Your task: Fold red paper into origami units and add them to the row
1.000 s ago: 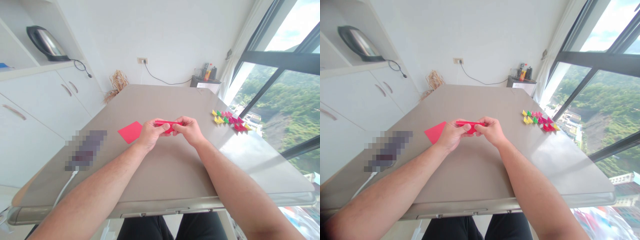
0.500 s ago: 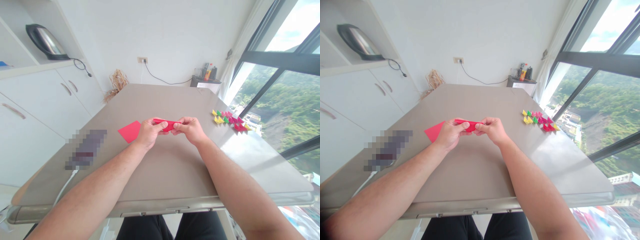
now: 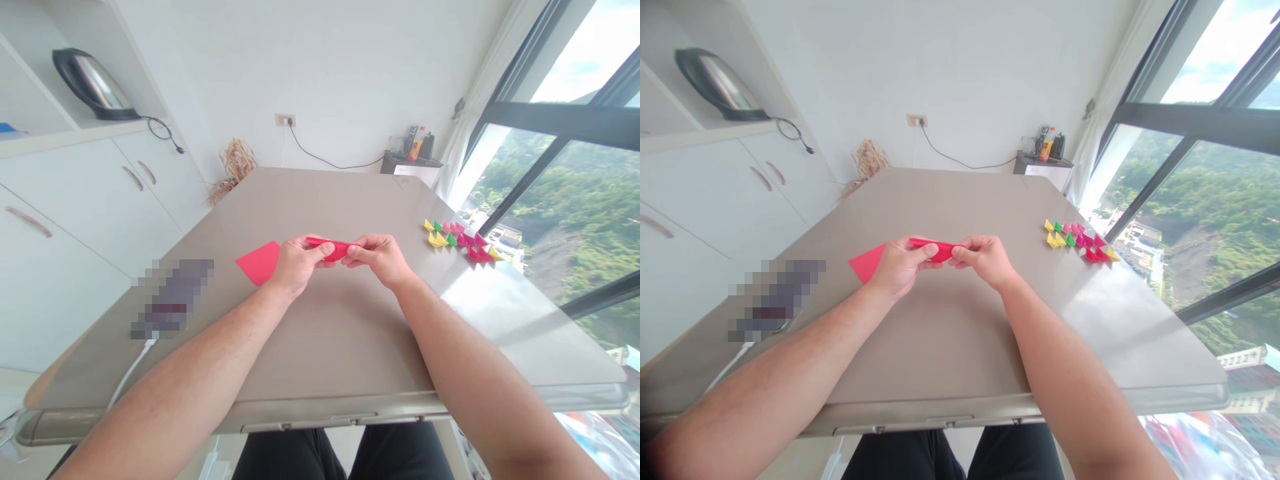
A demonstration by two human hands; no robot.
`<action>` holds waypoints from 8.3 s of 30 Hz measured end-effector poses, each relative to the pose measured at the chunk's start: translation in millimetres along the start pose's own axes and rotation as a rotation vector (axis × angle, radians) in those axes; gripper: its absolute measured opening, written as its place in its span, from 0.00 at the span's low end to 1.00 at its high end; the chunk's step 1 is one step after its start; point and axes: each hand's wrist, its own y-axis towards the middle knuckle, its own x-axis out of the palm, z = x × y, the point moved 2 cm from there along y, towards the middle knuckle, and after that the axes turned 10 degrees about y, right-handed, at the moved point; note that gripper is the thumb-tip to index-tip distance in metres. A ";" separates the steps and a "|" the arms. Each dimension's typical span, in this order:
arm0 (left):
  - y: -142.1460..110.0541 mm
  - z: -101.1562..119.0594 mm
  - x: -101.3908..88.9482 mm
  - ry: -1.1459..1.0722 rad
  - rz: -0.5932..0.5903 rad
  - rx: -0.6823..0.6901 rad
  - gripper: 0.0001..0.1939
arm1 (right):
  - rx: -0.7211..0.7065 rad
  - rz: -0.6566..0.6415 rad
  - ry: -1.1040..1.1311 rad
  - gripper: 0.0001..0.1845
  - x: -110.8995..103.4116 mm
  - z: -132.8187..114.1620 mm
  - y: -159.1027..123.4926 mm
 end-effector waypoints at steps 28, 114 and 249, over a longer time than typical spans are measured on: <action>1.3 -4.2 2.7 -0.085 0.011 -0.030 0.14 | -0.120 0.115 -0.310 0.08 6.5 3.5 -3.4; 1.6 1.4 0.4 0.082 0.097 -0.034 0.10 | -0.076 0.095 -0.226 0.15 2.1 4.5 0.9; -7.6 10.1 -1.3 0.744 -0.016 0.213 0.07 | -0.159 0.006 -0.395 0.07 7.0 6.7 -0.9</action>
